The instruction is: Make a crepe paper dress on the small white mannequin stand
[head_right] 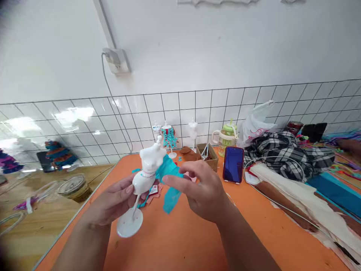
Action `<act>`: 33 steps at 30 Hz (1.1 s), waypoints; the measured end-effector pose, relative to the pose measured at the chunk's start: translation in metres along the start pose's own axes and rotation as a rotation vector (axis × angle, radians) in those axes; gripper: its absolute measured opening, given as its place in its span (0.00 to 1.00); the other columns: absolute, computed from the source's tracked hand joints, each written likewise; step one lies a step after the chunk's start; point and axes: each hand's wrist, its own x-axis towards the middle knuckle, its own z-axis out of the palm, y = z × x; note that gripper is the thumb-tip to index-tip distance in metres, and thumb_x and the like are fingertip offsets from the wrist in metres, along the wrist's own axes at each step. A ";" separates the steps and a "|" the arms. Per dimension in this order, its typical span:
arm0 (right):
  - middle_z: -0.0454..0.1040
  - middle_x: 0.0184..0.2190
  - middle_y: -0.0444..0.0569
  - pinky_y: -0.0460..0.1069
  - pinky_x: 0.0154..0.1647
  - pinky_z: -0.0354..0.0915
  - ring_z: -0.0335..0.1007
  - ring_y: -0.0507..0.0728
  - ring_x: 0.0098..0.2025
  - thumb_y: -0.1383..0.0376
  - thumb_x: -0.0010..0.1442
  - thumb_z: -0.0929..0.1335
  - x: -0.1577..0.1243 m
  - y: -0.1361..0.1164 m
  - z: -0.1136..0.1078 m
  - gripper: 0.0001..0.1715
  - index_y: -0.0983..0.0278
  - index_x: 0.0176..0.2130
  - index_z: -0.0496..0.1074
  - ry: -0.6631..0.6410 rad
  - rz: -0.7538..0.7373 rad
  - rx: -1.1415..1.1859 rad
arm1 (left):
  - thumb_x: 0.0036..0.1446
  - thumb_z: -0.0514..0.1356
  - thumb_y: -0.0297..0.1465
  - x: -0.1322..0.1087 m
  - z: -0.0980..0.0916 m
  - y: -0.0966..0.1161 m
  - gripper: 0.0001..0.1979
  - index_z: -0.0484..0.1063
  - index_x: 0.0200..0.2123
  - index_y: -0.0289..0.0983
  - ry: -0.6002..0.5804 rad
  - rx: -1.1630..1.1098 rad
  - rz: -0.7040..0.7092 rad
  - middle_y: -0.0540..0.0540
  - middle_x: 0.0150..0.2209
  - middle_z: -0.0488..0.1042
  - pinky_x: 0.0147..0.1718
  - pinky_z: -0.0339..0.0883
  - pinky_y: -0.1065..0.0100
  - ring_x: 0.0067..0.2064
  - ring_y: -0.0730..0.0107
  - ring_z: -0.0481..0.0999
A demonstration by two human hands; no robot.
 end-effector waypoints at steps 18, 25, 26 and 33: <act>0.77 0.49 0.49 0.46 0.38 0.74 0.76 0.54 0.48 0.74 0.58 0.68 -0.017 0.020 0.017 0.32 0.52 0.58 0.62 0.036 -0.121 -0.071 | 0.59 0.60 0.37 -0.013 -0.006 0.014 0.18 0.73 0.50 0.34 -0.034 -0.141 0.003 0.40 0.42 0.73 0.33 0.65 0.72 0.34 0.72 0.70; 0.81 0.36 0.47 0.45 0.31 0.72 0.78 0.51 0.35 0.72 0.60 0.67 0.003 -0.011 0.008 0.14 0.59 0.45 0.71 0.095 -0.174 0.083 | 0.61 0.58 0.35 -0.014 -0.009 0.017 0.15 0.74 0.49 0.35 -0.040 -0.102 0.023 0.44 0.32 0.70 0.32 0.64 0.72 0.34 0.71 0.69; 0.81 0.34 0.47 0.45 0.30 0.71 0.77 0.50 0.33 0.72 0.61 0.67 0.005 -0.013 0.006 0.12 0.59 0.44 0.72 0.084 -0.182 0.084 | 0.61 0.58 0.35 -0.014 -0.009 0.017 0.15 0.74 0.49 0.36 -0.043 -0.089 0.025 0.44 0.32 0.70 0.32 0.64 0.71 0.33 0.71 0.69; 0.81 0.33 0.49 0.45 0.34 0.70 0.77 0.50 0.34 0.73 0.62 0.65 0.005 -0.017 -0.002 0.11 0.64 0.41 0.75 -0.047 -0.062 0.204 | 0.62 0.55 0.36 -0.013 -0.010 0.015 0.17 0.70 0.53 0.38 -0.003 0.049 -0.006 0.41 0.40 0.70 0.33 0.60 0.69 0.36 0.70 0.66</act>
